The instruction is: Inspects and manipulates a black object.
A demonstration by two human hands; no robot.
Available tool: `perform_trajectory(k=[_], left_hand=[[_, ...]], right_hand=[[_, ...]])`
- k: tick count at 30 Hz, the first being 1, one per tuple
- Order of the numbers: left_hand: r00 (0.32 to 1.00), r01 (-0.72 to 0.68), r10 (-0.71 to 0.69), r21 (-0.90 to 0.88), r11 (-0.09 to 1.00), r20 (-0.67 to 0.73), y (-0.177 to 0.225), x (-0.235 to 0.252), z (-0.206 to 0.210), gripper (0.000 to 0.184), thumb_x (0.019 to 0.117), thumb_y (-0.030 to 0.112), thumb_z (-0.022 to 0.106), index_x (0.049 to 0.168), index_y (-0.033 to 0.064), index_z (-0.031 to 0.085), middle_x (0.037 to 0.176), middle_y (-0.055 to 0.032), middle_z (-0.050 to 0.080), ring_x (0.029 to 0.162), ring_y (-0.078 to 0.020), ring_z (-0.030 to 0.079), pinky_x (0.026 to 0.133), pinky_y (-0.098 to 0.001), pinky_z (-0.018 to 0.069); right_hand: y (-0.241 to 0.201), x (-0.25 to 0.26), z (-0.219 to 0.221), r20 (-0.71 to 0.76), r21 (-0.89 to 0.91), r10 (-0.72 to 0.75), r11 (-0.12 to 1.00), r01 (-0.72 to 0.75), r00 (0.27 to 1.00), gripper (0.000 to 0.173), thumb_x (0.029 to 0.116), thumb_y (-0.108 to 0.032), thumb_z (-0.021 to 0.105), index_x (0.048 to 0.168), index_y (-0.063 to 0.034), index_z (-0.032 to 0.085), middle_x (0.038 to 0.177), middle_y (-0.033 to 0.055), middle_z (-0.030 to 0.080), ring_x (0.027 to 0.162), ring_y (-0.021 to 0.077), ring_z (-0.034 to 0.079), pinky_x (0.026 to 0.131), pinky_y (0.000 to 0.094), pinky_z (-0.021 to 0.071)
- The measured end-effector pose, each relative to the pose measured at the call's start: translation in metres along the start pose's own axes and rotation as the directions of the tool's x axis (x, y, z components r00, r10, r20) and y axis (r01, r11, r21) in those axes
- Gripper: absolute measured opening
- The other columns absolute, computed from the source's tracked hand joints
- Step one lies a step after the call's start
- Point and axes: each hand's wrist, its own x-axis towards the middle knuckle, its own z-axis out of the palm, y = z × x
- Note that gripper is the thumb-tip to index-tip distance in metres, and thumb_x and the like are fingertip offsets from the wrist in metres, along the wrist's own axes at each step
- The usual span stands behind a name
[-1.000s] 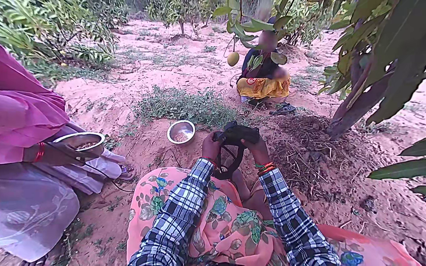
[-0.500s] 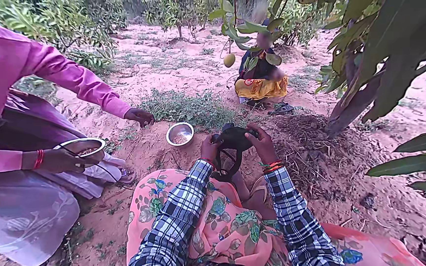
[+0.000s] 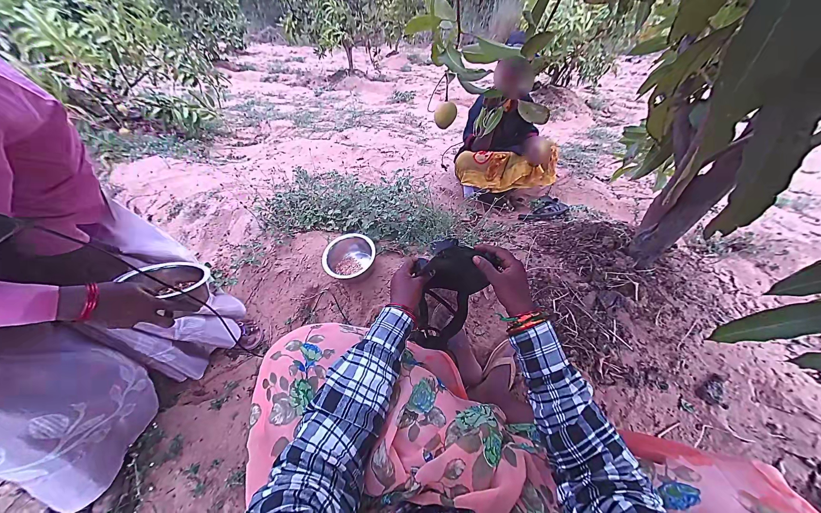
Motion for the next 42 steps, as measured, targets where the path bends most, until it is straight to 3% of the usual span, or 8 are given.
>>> perform_trajectory(k=[9,12,26,39,42], left_hand=[[0.999,-0.020,0.016,0.093,0.995,0.050,-0.007,0.004,0.002,0.033,0.0968,0.017,0.073,0.126,0.0026,0.066,0.122,-0.0175,0.070,0.117,-0.0290,0.066,0.106,-0.0529,0.0488],[0.998,-0.037,0.035,0.049,0.998,0.050,-0.010,0.003,0.004,0.034,0.0969,0.014,0.072,0.127,-0.0002,0.065,0.122,-0.0197,0.069,0.116,-0.0309,0.066,0.106,-0.0542,0.0487],[0.995,0.013,-0.021,0.084,0.996,0.095,-0.005,0.000,0.005,0.038,0.0984,0.017,0.071,0.132,0.0011,0.063,0.125,-0.0200,0.069,0.119,-0.0321,0.066,0.107,-0.0546,0.0475],[0.993,0.002,-0.012,0.083,0.997,0.120,-0.001,-0.003,0.003,0.035,0.0990,0.015,0.070,0.130,0.0004,0.064,0.123,-0.0200,0.070,0.117,-0.0311,0.066,0.106,-0.0535,0.0483],[0.993,0.003,-0.015,0.098,0.995,0.120,-0.003,-0.002,0.002,0.034,0.0991,0.015,0.070,0.129,0.0003,0.064,0.123,-0.0203,0.070,0.118,-0.0316,0.066,0.107,-0.0541,0.0478]], right_hand=[[0.001,0.000,0.001,-0.021,-0.117,0.023,0.993,-0.025,1.000,0.034,0.1018,-0.027,0.065,0.129,-0.0066,0.069,0.128,0.0176,0.065,0.117,0.0261,0.062,0.100,0.0461,0.0499],[-0.004,-0.002,0.002,-0.031,-0.140,0.025,0.990,-0.030,0.999,0.033,0.1026,-0.028,0.065,0.127,-0.0062,0.069,0.124,0.0173,0.064,0.112,0.0259,0.062,0.096,0.0466,0.0506],[-0.004,-0.001,0.000,-0.035,-0.142,0.033,0.989,-0.038,0.999,0.035,0.1032,-0.029,0.064,0.129,-0.0058,0.069,0.127,0.0187,0.063,0.116,0.0281,0.062,0.099,0.0480,0.0495],[-0.010,0.001,-0.012,0.034,-0.152,0.094,0.985,-0.088,0.995,0.032,0.1039,-0.029,0.063,0.128,-0.0088,0.070,0.126,0.0157,0.064,0.108,0.0251,0.063,0.093,0.0462,0.0501],[-0.007,0.002,-0.010,0.027,-0.135,0.092,0.987,-0.088,0.995,0.032,0.1036,-0.027,0.063,0.128,-0.0081,0.070,0.127,0.0159,0.065,0.111,0.0246,0.063,0.097,0.0458,0.0499]])
